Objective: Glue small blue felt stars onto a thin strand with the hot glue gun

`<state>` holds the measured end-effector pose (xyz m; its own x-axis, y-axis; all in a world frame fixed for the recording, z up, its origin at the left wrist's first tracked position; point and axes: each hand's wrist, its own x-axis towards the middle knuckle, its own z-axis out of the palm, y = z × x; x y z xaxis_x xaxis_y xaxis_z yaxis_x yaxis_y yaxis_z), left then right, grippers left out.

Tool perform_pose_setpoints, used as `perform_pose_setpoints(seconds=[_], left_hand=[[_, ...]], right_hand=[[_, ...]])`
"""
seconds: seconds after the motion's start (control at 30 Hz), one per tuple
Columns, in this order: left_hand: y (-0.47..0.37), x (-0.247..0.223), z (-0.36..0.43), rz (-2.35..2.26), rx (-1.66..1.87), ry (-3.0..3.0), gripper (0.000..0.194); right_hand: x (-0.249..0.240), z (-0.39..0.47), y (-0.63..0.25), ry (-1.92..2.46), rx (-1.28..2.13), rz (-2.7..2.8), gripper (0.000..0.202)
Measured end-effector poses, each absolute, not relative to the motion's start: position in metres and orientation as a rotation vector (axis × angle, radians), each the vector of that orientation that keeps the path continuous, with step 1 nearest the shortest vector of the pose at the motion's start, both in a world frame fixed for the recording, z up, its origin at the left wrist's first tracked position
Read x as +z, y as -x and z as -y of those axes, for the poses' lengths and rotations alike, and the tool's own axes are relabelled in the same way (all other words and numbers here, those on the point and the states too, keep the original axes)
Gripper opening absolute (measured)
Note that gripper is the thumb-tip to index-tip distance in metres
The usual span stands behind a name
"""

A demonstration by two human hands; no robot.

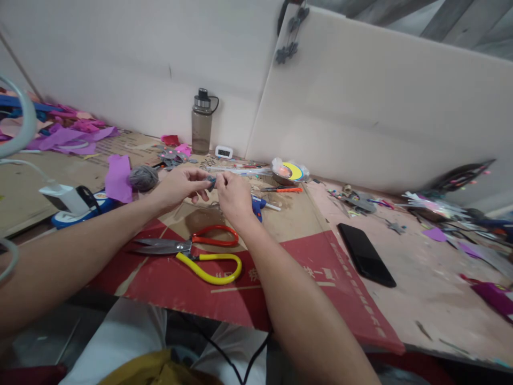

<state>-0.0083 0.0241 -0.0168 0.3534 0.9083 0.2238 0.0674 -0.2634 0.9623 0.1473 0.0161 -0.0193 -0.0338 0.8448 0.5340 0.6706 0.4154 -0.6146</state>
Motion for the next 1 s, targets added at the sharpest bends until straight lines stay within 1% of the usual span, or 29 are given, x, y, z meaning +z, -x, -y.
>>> perform_pose_setpoints(seconds=[0.13,0.33,0.47,0.67,0.9,1.0], left_hand=[[0.0085,-0.0161,-0.0237,-0.883,1.055,-1.647,0.019],[0.0114,-0.0153,-0.0235,-0.916,0.974,-1.755,0.037],[0.0130,-0.0159,-0.0245,-0.884,0.952,-1.773,0.042],[0.0119,-0.0149,-0.0230,-0.849,0.944,-1.759,0.037],[0.0099,-0.0120,-0.0187,-0.961,1.003,-1.854,0.021],[0.0109,-0.0124,-0.0210,-0.958,1.032,-1.778,0.015]], right_hand=[[-0.0180,-0.0148,-0.1467,1.348,0.223,1.765,0.038],[-0.0130,-0.0108,-0.1458,1.432,0.206,1.784,0.042],[-0.0120,-0.0103,-0.1470,1.416,0.224,1.765,0.043],[-0.0120,-0.0114,-0.1469,1.390,0.280,1.704,0.042],[-0.0123,-0.0107,-0.1458,1.305,0.336,1.727,0.042],[-0.0122,-0.0100,-0.1465,1.246,0.323,1.750,0.036]])
